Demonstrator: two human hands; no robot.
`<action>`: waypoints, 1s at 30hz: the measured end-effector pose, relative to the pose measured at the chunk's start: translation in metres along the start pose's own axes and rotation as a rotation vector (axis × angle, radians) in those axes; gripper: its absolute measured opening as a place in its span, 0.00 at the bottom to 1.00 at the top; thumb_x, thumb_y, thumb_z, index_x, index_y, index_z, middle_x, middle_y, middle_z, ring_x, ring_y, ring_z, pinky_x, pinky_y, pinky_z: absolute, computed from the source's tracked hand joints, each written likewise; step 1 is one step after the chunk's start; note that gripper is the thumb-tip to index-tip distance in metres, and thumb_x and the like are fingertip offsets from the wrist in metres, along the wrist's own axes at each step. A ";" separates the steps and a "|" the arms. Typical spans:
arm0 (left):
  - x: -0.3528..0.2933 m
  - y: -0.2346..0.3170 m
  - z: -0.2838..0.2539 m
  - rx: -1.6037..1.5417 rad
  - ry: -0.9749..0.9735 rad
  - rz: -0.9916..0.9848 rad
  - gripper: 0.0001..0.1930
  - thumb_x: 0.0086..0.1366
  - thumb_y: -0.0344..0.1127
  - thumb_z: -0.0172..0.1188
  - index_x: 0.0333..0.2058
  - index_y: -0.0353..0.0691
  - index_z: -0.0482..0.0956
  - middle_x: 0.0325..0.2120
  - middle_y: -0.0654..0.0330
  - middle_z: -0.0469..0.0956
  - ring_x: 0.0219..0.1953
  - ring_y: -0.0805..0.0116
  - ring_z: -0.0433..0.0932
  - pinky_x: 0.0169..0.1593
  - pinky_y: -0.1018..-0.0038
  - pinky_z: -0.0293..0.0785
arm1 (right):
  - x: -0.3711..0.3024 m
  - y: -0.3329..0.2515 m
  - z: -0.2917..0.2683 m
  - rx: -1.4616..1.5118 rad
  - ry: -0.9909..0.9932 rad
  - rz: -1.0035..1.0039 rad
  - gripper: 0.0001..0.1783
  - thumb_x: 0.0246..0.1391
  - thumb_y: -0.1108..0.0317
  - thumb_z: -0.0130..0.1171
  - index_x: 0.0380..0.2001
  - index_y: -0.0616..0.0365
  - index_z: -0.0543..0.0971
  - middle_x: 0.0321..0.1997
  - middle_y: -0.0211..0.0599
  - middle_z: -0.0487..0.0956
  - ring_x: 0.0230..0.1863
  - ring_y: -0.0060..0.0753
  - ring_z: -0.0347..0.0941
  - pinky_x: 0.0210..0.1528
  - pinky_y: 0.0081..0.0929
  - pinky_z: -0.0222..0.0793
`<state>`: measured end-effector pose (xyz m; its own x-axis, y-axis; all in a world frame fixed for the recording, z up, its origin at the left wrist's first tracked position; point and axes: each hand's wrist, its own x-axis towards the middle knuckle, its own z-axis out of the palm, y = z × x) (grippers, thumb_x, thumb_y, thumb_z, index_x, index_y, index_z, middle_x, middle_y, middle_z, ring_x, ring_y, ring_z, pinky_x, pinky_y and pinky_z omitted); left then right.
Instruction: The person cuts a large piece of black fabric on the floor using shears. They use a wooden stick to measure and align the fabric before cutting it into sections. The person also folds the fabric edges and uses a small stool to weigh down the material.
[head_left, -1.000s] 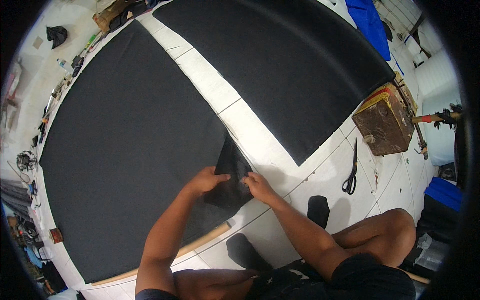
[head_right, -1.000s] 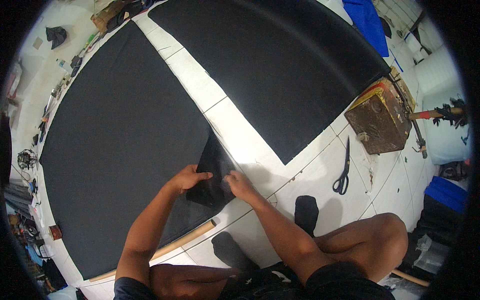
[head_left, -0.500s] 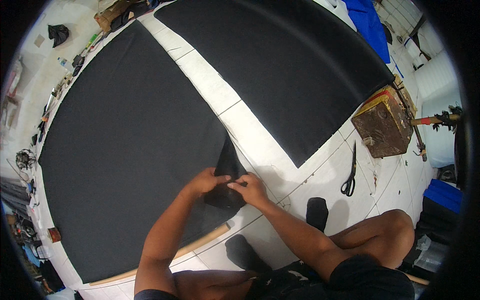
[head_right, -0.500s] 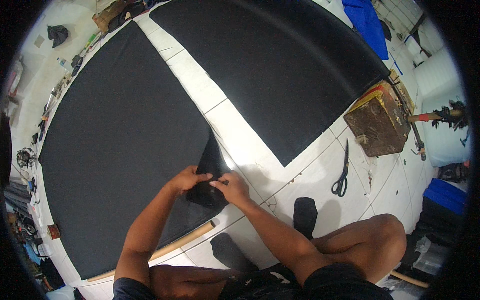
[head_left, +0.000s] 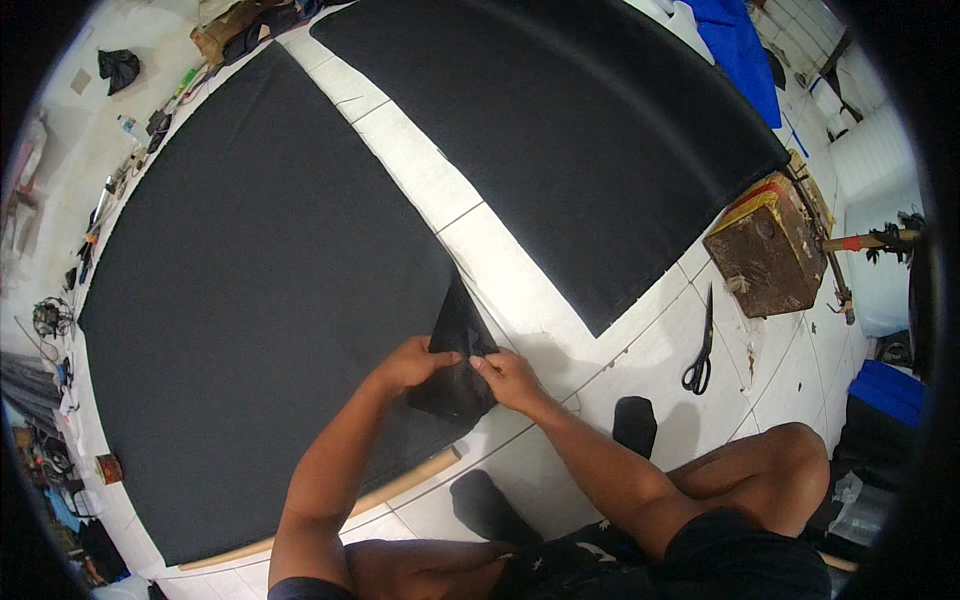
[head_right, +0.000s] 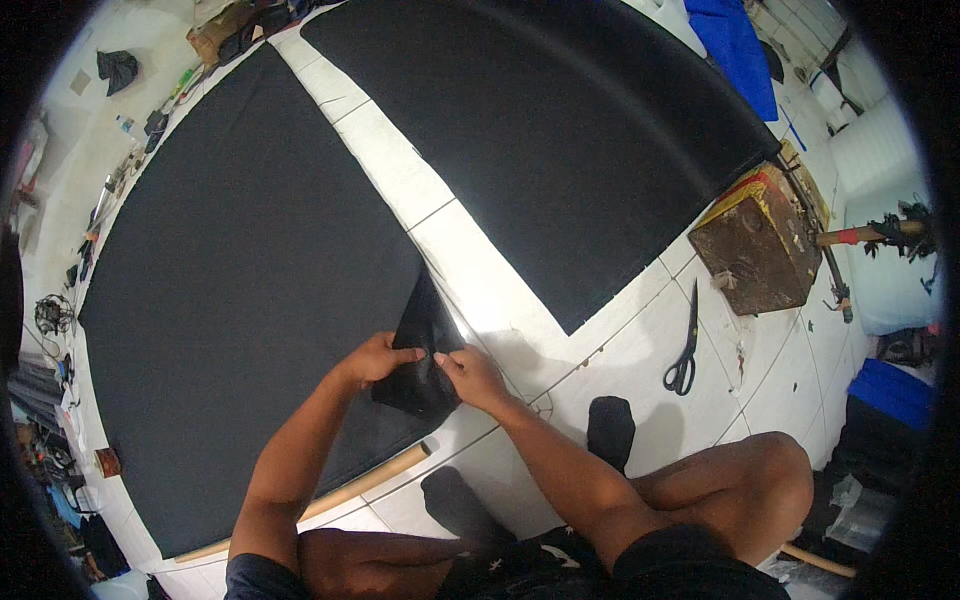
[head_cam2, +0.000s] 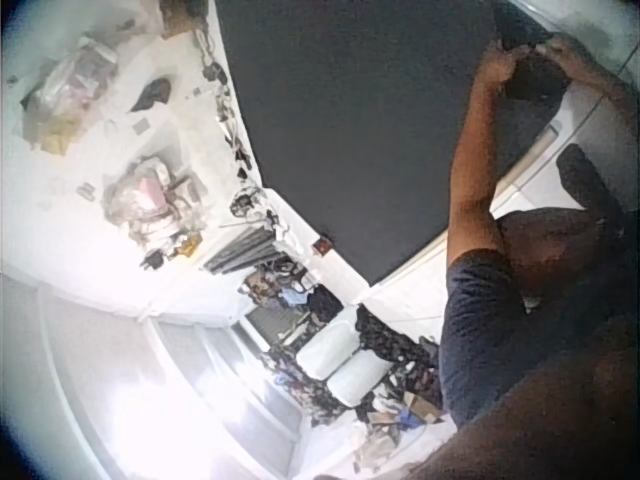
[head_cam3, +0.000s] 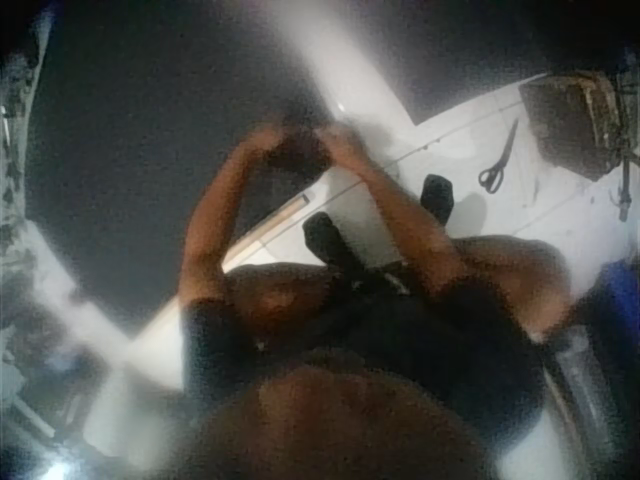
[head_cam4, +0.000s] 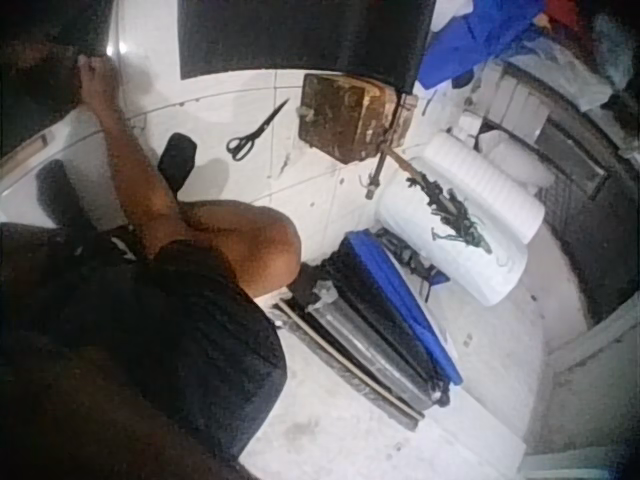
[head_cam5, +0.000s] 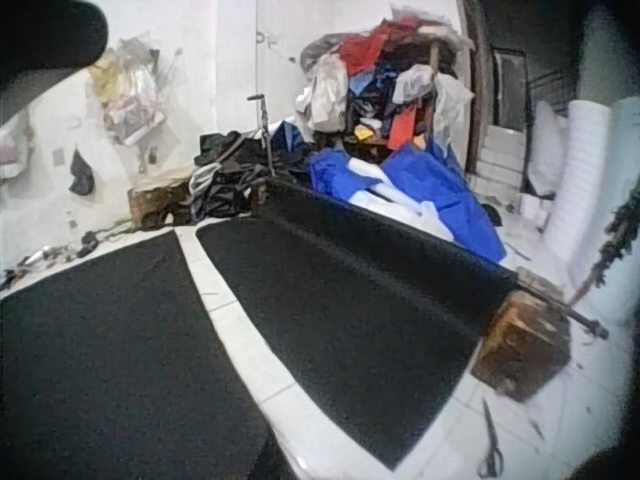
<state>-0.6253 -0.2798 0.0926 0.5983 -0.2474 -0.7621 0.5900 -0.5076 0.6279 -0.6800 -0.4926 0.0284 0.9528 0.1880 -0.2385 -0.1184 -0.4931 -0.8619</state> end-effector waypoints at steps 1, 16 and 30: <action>0.003 -0.003 0.000 -0.007 -0.014 0.008 0.22 0.62 0.44 0.66 0.41 0.27 0.81 0.35 0.50 0.83 0.38 0.62 0.81 0.44 0.67 0.74 | 0.000 0.003 0.000 0.035 0.007 -0.015 0.23 0.61 0.51 0.60 0.27 0.63 0.79 0.27 0.48 0.76 0.32 0.44 0.74 0.37 0.37 0.68; 0.016 -0.023 -0.002 0.074 0.064 -0.026 0.24 0.61 0.47 0.68 0.43 0.27 0.80 0.38 0.48 0.82 0.39 0.61 0.81 0.45 0.68 0.76 | 0.002 -0.029 -0.002 -0.261 0.113 -0.078 0.42 0.38 0.43 0.78 0.46 0.61 0.71 0.35 0.42 0.79 0.34 0.37 0.77 0.37 0.33 0.73; 0.009 -0.016 -0.003 0.019 0.027 -0.026 0.23 0.62 0.44 0.66 0.43 0.26 0.80 0.38 0.48 0.83 0.41 0.59 0.82 0.48 0.67 0.75 | 0.000 0.012 0.004 0.128 -0.075 0.077 0.22 0.60 0.52 0.62 0.28 0.65 0.77 0.22 0.37 0.78 0.22 0.28 0.71 0.27 0.29 0.70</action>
<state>-0.6277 -0.2711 0.0765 0.5978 -0.2116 -0.7732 0.5950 -0.5292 0.6049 -0.6826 -0.4953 0.0159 0.9166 0.2194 -0.3343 -0.2291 -0.3971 -0.8887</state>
